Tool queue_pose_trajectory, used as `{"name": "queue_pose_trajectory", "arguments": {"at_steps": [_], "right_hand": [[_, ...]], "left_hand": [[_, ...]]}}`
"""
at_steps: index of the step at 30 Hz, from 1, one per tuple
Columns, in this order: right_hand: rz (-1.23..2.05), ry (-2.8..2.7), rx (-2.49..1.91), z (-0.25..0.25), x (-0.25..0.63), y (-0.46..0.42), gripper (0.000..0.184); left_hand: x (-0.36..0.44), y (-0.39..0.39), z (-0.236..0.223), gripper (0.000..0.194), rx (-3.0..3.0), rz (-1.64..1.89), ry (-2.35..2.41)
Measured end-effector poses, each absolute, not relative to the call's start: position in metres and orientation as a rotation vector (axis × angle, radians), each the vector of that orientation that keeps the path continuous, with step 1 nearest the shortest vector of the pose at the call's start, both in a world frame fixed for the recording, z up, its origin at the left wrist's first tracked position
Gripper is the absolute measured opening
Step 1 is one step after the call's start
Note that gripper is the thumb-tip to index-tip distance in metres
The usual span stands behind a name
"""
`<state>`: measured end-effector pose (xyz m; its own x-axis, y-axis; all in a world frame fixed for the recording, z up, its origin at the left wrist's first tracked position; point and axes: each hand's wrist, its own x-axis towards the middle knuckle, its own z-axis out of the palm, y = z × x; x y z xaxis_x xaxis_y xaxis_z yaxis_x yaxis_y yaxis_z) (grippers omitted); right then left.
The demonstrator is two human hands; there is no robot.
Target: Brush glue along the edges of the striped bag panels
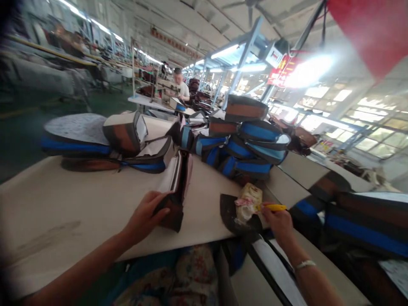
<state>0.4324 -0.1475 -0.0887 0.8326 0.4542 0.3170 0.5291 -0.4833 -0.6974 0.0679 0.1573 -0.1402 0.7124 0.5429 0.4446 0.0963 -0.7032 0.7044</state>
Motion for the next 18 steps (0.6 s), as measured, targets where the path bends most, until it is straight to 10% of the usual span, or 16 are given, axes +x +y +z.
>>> {"name": "queue_pose_trajectory", "arguments": {"at_steps": [18], "right_hand": [[-0.112,-0.913,-2.542,-0.166,0.48,-0.117,0.028]], "left_hand": [[0.065,0.16,-0.144,0.044,2.209,0.746,0.546]]}}
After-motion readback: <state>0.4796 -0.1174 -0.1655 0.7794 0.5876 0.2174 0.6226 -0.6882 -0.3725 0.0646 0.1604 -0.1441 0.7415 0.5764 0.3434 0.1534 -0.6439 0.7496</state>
